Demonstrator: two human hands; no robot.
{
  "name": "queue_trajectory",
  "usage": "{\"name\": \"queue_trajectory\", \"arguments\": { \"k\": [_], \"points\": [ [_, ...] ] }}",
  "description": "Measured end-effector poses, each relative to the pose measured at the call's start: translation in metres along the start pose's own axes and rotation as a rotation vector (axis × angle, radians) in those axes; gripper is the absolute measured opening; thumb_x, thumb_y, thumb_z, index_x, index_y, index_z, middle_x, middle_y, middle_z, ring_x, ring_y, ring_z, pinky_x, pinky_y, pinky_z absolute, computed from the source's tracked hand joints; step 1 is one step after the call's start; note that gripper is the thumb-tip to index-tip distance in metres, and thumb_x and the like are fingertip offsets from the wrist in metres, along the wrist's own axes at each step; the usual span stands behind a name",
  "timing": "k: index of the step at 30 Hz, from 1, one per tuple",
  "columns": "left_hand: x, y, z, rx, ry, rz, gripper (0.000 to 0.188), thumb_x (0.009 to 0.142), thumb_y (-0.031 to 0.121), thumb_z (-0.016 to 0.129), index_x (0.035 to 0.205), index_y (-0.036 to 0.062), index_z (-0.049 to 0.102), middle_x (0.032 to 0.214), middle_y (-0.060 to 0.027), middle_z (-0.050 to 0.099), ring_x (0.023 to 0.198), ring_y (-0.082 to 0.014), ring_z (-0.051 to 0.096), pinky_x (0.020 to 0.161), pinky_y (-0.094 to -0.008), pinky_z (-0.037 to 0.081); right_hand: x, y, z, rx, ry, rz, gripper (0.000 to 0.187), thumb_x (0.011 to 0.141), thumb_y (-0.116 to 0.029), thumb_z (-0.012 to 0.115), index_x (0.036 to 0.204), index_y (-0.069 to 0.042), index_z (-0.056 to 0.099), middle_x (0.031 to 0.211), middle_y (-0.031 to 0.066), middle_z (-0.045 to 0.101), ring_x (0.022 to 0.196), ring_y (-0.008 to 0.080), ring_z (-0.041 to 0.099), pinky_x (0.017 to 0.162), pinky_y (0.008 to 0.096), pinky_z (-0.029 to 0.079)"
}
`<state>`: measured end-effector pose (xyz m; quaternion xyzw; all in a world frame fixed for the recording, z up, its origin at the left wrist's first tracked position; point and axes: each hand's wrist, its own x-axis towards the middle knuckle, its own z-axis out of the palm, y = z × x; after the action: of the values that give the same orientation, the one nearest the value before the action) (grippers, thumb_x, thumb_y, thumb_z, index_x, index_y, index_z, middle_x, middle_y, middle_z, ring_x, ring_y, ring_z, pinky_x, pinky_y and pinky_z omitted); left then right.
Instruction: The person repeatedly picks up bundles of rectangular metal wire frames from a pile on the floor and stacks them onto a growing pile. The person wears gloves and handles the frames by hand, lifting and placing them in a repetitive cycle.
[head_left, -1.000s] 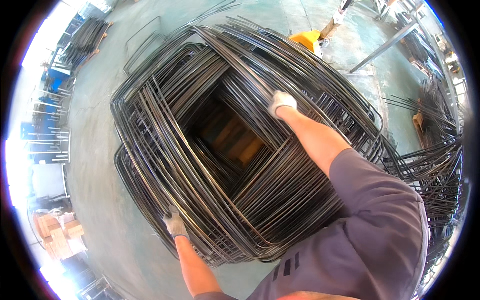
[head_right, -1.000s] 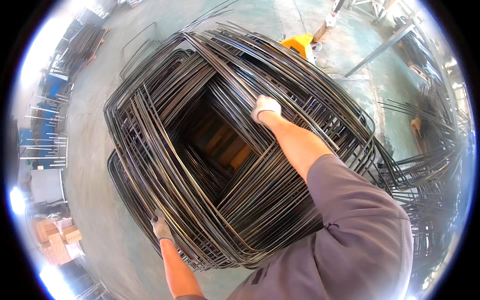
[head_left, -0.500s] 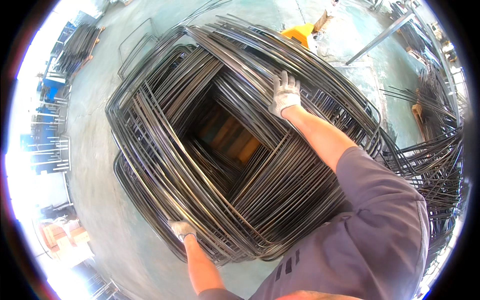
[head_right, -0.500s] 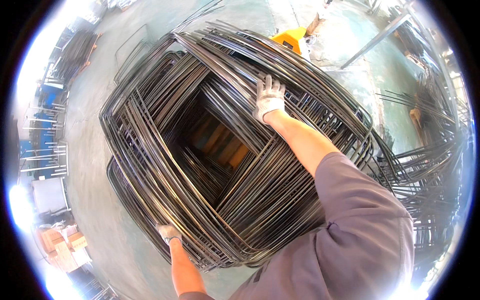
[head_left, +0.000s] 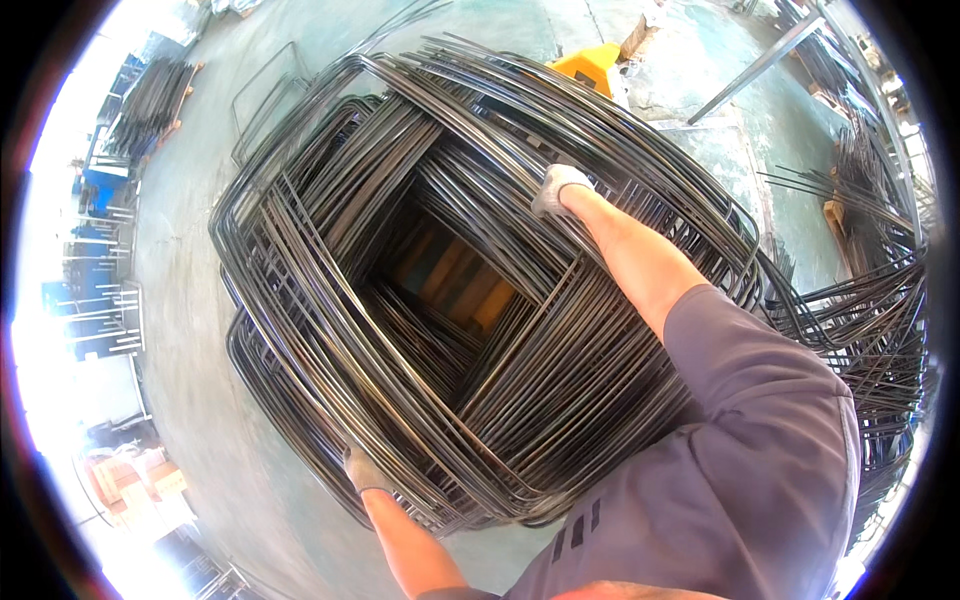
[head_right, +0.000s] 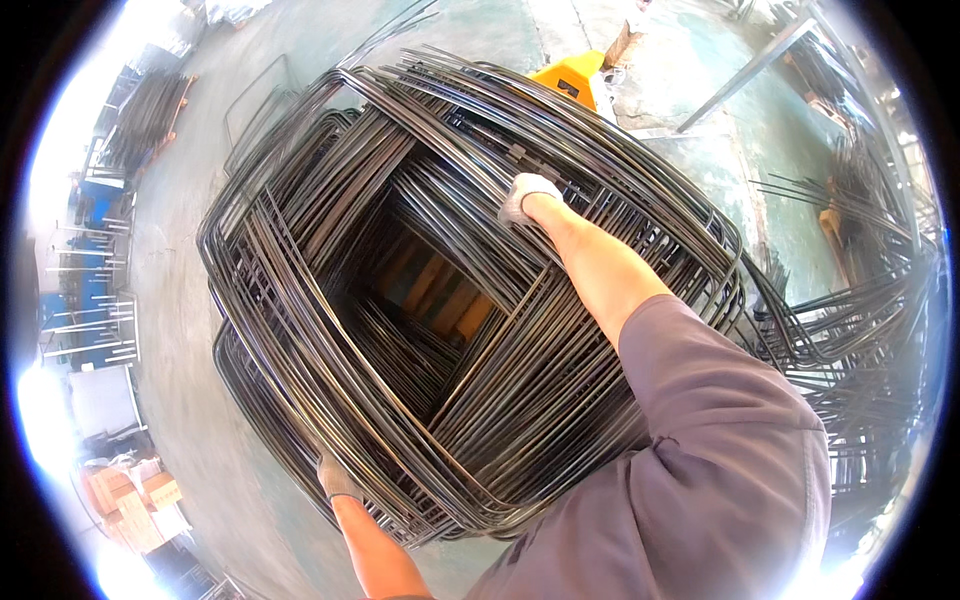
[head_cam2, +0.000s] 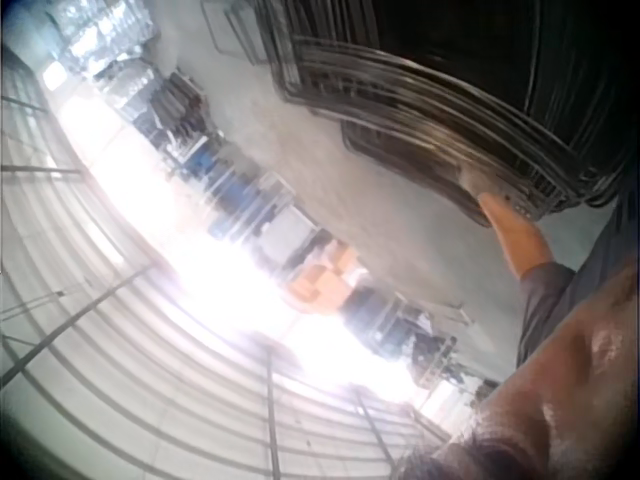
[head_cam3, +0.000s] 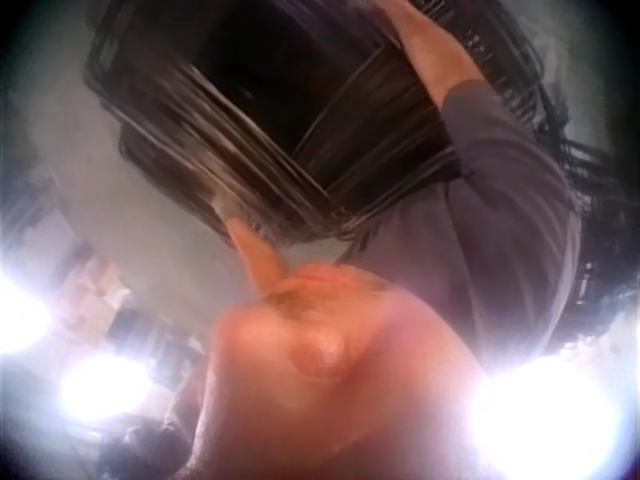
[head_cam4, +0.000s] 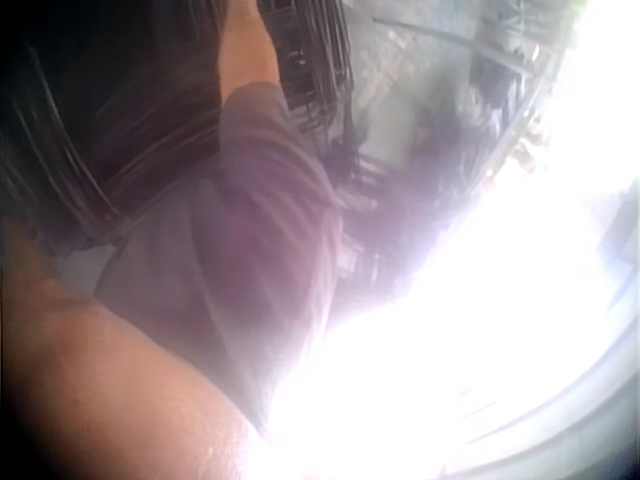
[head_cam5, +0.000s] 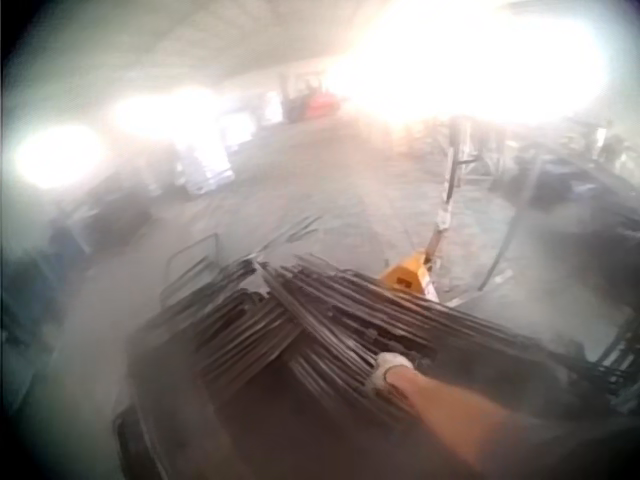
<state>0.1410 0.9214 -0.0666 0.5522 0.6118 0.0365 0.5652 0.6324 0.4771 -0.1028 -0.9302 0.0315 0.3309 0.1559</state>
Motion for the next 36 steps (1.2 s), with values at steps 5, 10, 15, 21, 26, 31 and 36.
{"name": "queue_trajectory", "arguments": {
  "k": [5, 10, 15, 21, 26, 31, 36],
  "points": [
    [-0.028, 0.027, 0.004, -0.221, -0.065, -0.079, 0.08, 0.109, 0.075, 0.057, 0.138, 0.0024, 0.074, 0.123, -0.0122, 0.077, 0.107, -0.0279, 0.076, 0.092, -0.0445, 0.064, -0.001, -0.004, 0.02, -0.088, 0.131, 0.035, 0.058, 0.086, -0.034, 0.083, 0.133, -0.002, 0.076, 0.134, 0.0205, 0.08, 0.125, 0.0348, 0.078, 0.107, 0.0437, 0.062],
    [0.014, 0.008, 0.006, 0.622, 0.24, 0.147, 0.091, 0.097, 0.062, 0.079, 0.149, -0.0094, 0.06, 0.144, -0.0284, 0.072, 0.13, -0.042, 0.072, 0.114, -0.0467, 0.054, -0.024, -0.026, 0.033, -0.143, 0.25, 0.091, 0.06, 0.098, -0.024, 0.071, 0.146, 0.006, 0.052, 0.142, 0.032, 0.072, 0.134, 0.0438, 0.072, 0.112, 0.0469, 0.059],
    [0.021, 0.005, 0.032, 0.882, 0.385, 0.235, 0.086, 0.086, 0.044, 0.089, 0.137, -0.0156, 0.055, 0.13, -0.0365, 0.074, 0.126, -0.0485, 0.073, 0.111, -0.0511, 0.058, -0.021, -0.026, 0.028, -0.133, 0.197, 0.102, 0.058, 0.098, -0.025, 0.07, 0.148, 0.001, 0.057, 0.144, 0.0293, 0.073, 0.138, 0.043, 0.07, 0.117, 0.0461, 0.056],
    [0.022, 0.02, 0.042, 1.065, 0.436, 0.12, 0.059, 0.088, 0.022, 0.079, 0.134, -0.0071, 0.057, 0.136, -0.0317, 0.071, 0.125, -0.0466, 0.074, 0.108, -0.0508, 0.061, -0.006, -0.027, 0.021, -0.122, 0.077, 0.087, 0.054, 0.085, -0.032, 0.086, 0.128, 0.0, 0.08, 0.134, 0.0241, 0.079, 0.125, 0.0314, 0.078, 0.109, 0.0395, 0.061],
    [0.043, 0.019, 0.034, 1.001, 0.385, 0.091, 0.053, 0.088, 0.011, 0.072, 0.135, -0.0069, 0.057, 0.124, -0.0307, 0.077, 0.117, -0.0454, 0.077, 0.102, -0.0494, 0.062, 0.071, 0.038, 0.028, -0.148, -0.185, -0.418, 0.035, 0.081, -0.018, 0.09, 0.11, 0.001, 0.085, 0.114, 0.0197, 0.084, 0.107, 0.0284, 0.081, 0.097, 0.0388, 0.064],
    [0.037, 0.019, 0.026, 0.666, 0.264, 0.158, 0.042, 0.076, 0.005, 0.077, 0.114, -0.0116, 0.07, 0.104, -0.0261, 0.078, 0.099, -0.0373, 0.08, 0.09, -0.0465, 0.062, 0.047, 0.049, 0.024, 0.988, -0.622, -0.098, 0.023, 0.095, -0.012, 0.076, 0.111, 0.002, 0.084, 0.104, 0.0187, 0.083, 0.091, 0.0286, 0.081, 0.087, 0.0404, 0.065],
    [0.044, 0.016, 0.021, 0.182, 0.135, 0.055, 0.025, 0.075, -0.01, 0.069, 0.098, -0.0065, 0.06, 0.081, -0.0146, 0.065, 0.058, -0.0277, 0.067, 0.047, -0.0442, 0.054, 0.029, 0.044, 0.025, 1.255, -0.656, -0.276, 0.025, 0.097, -0.015, 0.075, 0.115, 0.002, 0.078, 0.085, 0.0135, 0.078, 0.07, 0.0273, 0.077, 0.067, 0.0392, 0.064]
  ]
}}
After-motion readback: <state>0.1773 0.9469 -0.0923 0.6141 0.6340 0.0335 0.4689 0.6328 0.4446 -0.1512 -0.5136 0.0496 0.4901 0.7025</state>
